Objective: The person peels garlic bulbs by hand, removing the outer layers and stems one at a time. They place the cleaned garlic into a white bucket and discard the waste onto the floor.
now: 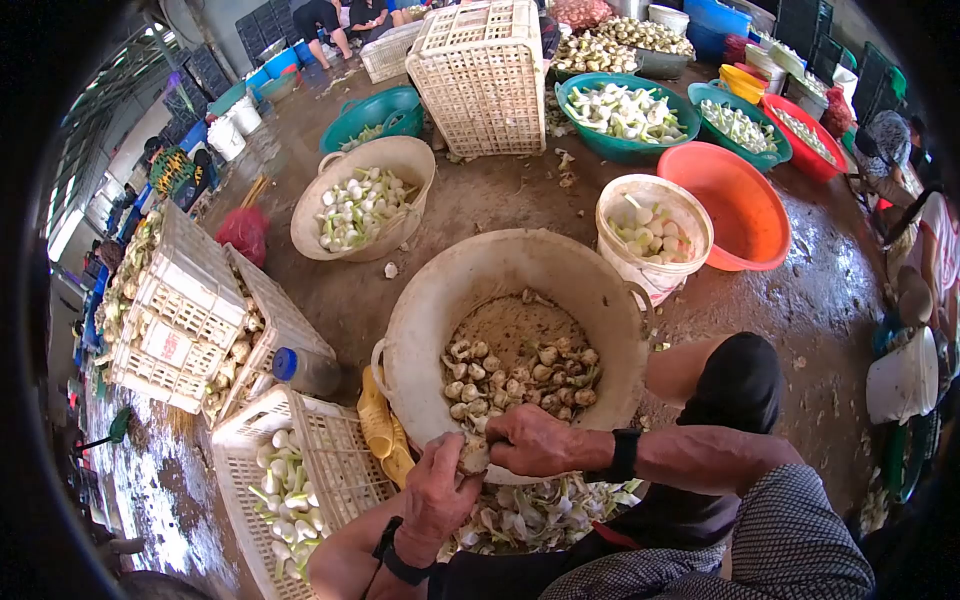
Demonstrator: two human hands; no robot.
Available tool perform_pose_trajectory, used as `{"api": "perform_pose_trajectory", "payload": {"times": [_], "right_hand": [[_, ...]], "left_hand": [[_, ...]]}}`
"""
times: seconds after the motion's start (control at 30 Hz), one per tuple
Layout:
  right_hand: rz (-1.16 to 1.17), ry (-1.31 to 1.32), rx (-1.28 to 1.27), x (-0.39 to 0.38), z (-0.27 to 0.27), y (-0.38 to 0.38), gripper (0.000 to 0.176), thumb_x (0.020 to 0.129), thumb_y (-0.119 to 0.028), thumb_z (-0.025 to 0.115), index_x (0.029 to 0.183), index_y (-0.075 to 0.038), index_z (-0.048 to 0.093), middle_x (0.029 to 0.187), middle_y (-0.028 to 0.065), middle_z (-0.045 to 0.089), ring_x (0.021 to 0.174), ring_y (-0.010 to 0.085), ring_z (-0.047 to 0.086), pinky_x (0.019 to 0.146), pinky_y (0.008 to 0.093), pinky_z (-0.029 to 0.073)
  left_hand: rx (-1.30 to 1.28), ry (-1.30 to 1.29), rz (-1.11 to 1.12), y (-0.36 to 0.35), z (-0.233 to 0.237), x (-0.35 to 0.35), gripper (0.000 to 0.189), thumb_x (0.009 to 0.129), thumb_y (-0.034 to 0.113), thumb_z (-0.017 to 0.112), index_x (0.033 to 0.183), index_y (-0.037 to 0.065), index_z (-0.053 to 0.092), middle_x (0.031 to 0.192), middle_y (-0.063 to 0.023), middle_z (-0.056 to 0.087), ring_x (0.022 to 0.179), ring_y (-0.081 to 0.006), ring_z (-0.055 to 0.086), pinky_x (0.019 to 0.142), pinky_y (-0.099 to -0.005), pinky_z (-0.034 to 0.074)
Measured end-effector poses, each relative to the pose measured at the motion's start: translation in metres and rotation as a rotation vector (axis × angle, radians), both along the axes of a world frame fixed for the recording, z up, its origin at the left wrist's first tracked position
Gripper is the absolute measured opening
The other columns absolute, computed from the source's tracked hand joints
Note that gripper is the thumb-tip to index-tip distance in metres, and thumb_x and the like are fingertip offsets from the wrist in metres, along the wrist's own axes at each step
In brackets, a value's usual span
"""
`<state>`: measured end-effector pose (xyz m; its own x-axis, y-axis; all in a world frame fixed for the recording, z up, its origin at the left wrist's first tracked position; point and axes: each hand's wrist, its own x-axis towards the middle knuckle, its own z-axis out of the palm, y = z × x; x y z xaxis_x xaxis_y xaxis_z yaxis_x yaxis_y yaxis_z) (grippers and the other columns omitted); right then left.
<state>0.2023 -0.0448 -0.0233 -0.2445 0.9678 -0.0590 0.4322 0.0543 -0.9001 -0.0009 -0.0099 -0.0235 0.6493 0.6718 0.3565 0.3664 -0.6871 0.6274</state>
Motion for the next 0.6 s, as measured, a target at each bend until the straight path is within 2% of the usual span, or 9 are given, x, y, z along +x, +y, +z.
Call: {"api": "perform_pose_trajectory", "payload": {"times": [0.1,0.17,0.2,0.27,0.3,0.37,0.5,0.57,0.6], "right_hand": [[-0.026,0.034,0.023,0.001,-0.004,0.001,0.016,0.078,-0.014,0.059,0.08,0.003,0.06,0.065,0.0202,0.058,0.058,0.0304,0.059,0.058,0.0421,0.047],[-0.034,0.076,0.056,0.003,-0.003,0.001,0.016,0.078,-0.014,0.059,0.08,0.002,0.06,0.065,0.0199,0.059,0.058,0.0306,0.059,0.057,0.042,0.047],[-0.017,0.056,0.073,0.006,0.0,0.003,0.017,0.078,-0.015,0.059,0.08,0.002,0.061,0.066,0.0198,0.059,0.059,0.0306,0.06,0.057,0.0419,0.047],[0.001,0.036,0.092,0.01,0.0,0.003,0.017,0.078,-0.015,0.059,0.081,0.001,0.061,0.066,0.0196,0.06,0.059,0.0306,0.06,0.057,0.0418,0.047],[0.022,0.047,0.083,0.011,-0.003,0.002,0.017,0.078,-0.016,0.059,0.081,0.001,0.062,0.067,0.0195,0.06,0.06,0.0306,0.061,0.057,0.0416,0.047],[0.041,0.061,0.076,0.013,-0.015,0.0,0.017,0.078,-0.016,0.059,0.081,0.0,0.062,0.067,0.0193,0.06,0.061,0.0306,0.061,0.057,0.0414,0.047],[0.144,-0.105,-0.052,0.004,-0.043,-0.025,0.02,0.076,-0.019,0.059,0.08,-0.001,0.064,0.067,0.0202,0.06,0.064,0.037,0.061,0.06,0.0455,0.048],[0.466,-0.454,-0.075,0.002,-0.064,-0.039,0.025,0.077,-0.025,0.058,0.079,0.0,0.063,0.069,0.0214,0.06,0.067,0.0408,0.06,0.063,0.0486,0.048],[0.468,-0.452,-0.073,0.003,-0.067,-0.042,0.025,0.077,-0.025,0.058,0.079,0.0,0.063,0.069,0.0214,0.06,0.067,0.0408,0.06,0.063,0.0486,0.048]], "left_hand": [[-0.055,0.006,0.029,0.0,-0.002,0.001,0.058,0.067,0.005,0.08,0.119,0.001,0.052,0.104,-0.0216,0.062,0.091,-0.0385,0.065,0.076,-0.0402,0.054],[-0.229,-0.078,0.061,0.0,-0.001,0.0,0.059,0.067,0.004,0.081,0.118,0.0,0.052,0.103,-0.0188,0.063,0.094,-0.0292,0.066,0.078,-0.0363,0.054],[-0.227,-0.075,0.062,0.001,-0.001,-0.001,0.059,0.067,0.004,0.081,0.118,0.0,0.052,0.103,-0.0188,0.063,0.094,-0.0292,0.066,0.078,-0.0363,0.054],[-0.418,-0.155,0.046,0.001,-0.003,-0.003,0.06,0.067,0.002,0.082,0.119,-0.002,0.052,0.104,-0.0136,0.064,0.096,-0.0202,0.065,0.08,-0.0335,0.055],[-0.416,-0.156,0.046,0.001,-0.005,-0.003,0.06,0.067,0.002,0.082,0.119,-0.002,0.052,0.104,-0.0136,0.064,0.096,-0.0202,0.065,0.08,-0.0335,0.055],[-0.717,-0.367,0.01,0.0,-0.007,-0.004,0.058,0.067,-0.002,0.08,0.118,-0.003,0.052,0.107,-0.0107,0.063,0.097,-0.0173,0.063,0.083,-0.0335,0.055],[-0.877,-0.481,0.017,0.005,0.007,-0.01,0.058,0.067,-0.006,0.078,0.119,-0.004,0.052,0.11,-0.0109,0.062,0.096,-0.0187,0.064,0.085,-0.0343,0.056],[-1.107,-0.698,0.004,0.006,0.011,-0.012,0.061,0.068,-0.008,0.077,0.123,-0.004,0.051,0.111,-0.0116,0.062,0.095,-0.0197,0.064,0.086,-0.0343,0.056],[-1.128,-0.724,-0.018,0.007,0.009,-0.015,0.066,0.068,-0.006,0.078,0.127,-0.003,0.05,0.112,-0.0136,0.062,0.094,-0.0225,0.065,0.083,-0.0345,0.057]]}}
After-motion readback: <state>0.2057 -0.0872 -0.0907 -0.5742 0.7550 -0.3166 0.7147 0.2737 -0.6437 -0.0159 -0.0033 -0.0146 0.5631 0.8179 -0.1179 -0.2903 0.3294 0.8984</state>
